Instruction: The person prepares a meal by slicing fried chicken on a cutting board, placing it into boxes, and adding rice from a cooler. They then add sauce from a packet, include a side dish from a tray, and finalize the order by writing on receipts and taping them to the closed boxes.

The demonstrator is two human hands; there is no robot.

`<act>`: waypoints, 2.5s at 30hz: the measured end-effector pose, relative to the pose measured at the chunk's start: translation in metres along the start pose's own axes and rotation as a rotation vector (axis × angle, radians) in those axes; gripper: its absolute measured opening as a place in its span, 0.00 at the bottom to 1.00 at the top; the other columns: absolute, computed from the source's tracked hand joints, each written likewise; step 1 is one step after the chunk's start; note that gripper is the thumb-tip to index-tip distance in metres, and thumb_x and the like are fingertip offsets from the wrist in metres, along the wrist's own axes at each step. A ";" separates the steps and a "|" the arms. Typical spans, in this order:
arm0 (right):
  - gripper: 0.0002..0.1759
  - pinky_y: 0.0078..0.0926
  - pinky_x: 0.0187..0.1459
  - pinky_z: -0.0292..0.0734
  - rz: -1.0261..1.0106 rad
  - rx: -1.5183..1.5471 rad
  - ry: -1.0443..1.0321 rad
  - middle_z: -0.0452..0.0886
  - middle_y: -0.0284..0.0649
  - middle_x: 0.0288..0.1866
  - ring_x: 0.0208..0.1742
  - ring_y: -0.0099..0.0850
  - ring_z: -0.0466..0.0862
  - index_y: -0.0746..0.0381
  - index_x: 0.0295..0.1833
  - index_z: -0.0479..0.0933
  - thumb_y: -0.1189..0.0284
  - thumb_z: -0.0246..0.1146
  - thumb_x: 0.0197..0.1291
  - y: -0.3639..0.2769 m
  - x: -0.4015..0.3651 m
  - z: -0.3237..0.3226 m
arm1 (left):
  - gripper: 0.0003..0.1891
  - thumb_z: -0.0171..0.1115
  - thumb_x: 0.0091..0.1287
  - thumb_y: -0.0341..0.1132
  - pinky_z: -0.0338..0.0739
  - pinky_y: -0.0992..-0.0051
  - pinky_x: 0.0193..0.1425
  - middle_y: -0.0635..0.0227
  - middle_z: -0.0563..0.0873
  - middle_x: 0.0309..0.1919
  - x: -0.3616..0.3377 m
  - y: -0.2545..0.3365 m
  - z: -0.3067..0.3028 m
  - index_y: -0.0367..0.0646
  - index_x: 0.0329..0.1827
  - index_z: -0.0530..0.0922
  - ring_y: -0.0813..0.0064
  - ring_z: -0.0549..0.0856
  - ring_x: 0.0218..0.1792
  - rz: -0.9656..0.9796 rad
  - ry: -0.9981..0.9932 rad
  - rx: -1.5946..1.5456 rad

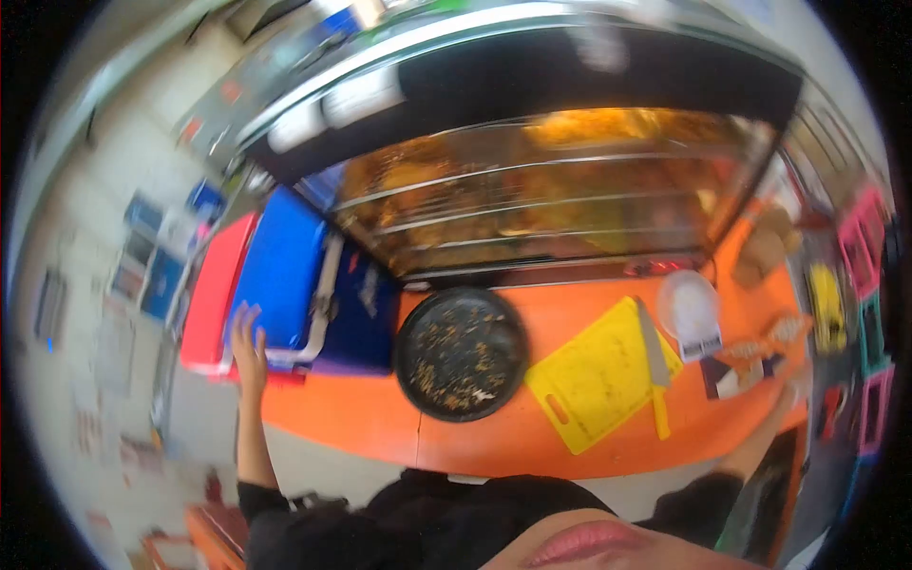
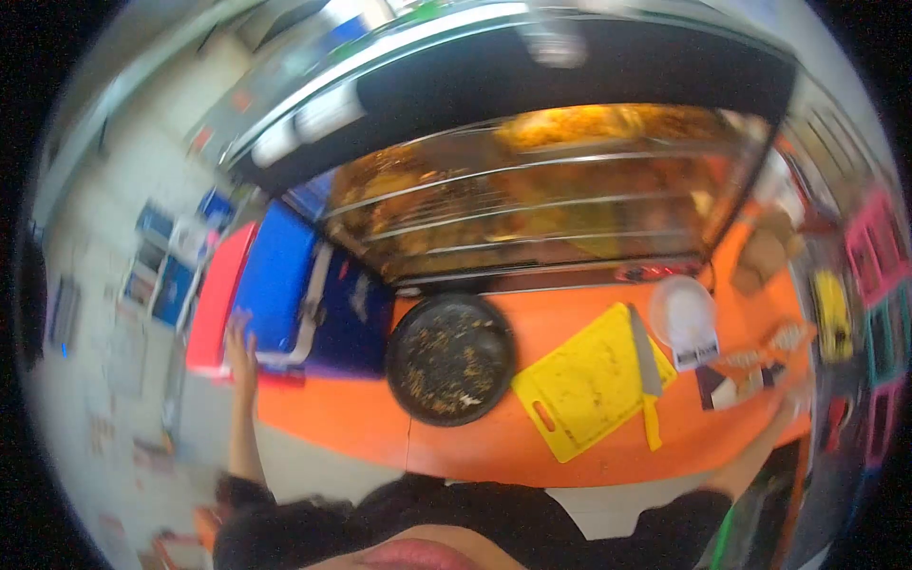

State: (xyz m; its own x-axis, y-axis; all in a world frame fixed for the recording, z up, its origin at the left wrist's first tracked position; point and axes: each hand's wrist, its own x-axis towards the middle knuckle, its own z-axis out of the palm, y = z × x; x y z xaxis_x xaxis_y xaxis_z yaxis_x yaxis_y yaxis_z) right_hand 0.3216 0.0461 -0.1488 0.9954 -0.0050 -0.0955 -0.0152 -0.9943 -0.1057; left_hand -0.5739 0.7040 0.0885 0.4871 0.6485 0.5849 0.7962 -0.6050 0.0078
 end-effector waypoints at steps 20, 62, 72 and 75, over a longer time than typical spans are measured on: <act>0.13 0.17 0.40 0.76 -1.398 1.339 -0.170 0.81 0.38 0.49 0.43 0.23 0.80 0.66 0.54 0.79 0.75 0.62 0.65 -0.695 -0.918 -0.201 | 0.42 0.37 0.73 0.64 0.78 0.62 0.35 0.37 0.86 0.38 0.013 -0.628 -0.006 0.25 0.42 0.83 0.54 0.87 0.33 -0.766 -0.590 -0.338; 0.35 0.39 0.28 0.76 -2.038 0.867 0.248 0.75 0.37 0.40 0.39 0.34 0.79 0.49 0.74 0.63 0.67 0.60 0.60 -0.851 -1.221 -0.084 | 0.43 0.70 0.60 0.34 0.67 0.57 0.70 0.58 0.62 0.74 0.054 -0.683 -0.088 0.44 0.77 0.56 0.59 0.73 0.66 -0.571 0.364 -0.806; 0.41 0.31 0.49 0.81 -1.291 1.596 -0.999 0.75 0.45 0.58 0.49 0.33 0.81 0.59 0.76 0.57 0.64 0.69 0.61 -0.649 -0.997 -0.136 | 0.51 0.79 0.43 0.41 0.67 0.55 0.68 0.53 0.71 0.68 0.002 -0.277 -0.169 0.40 0.73 0.63 0.53 0.76 0.63 0.464 0.053 -0.488; 0.39 0.31 0.47 0.84 -0.915 1.897 -1.472 0.71 0.44 0.64 0.52 0.33 0.81 0.58 0.75 0.56 0.65 0.67 0.63 -0.538 -0.925 -0.129 | 0.43 0.73 0.46 0.36 0.71 0.61 0.57 0.64 0.76 0.66 -0.007 -0.129 -0.145 0.45 0.71 0.69 0.57 0.77 0.52 0.795 -0.207 -0.586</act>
State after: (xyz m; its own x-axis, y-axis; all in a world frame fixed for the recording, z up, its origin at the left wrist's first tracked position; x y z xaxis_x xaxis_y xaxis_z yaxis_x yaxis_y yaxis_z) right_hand -0.5789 0.5719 0.1245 0.1929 0.9464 0.2589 -0.6527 0.3208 -0.6864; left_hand -0.7316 0.7104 0.2010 0.8971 -0.0079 0.4418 -0.0612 -0.9924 0.1067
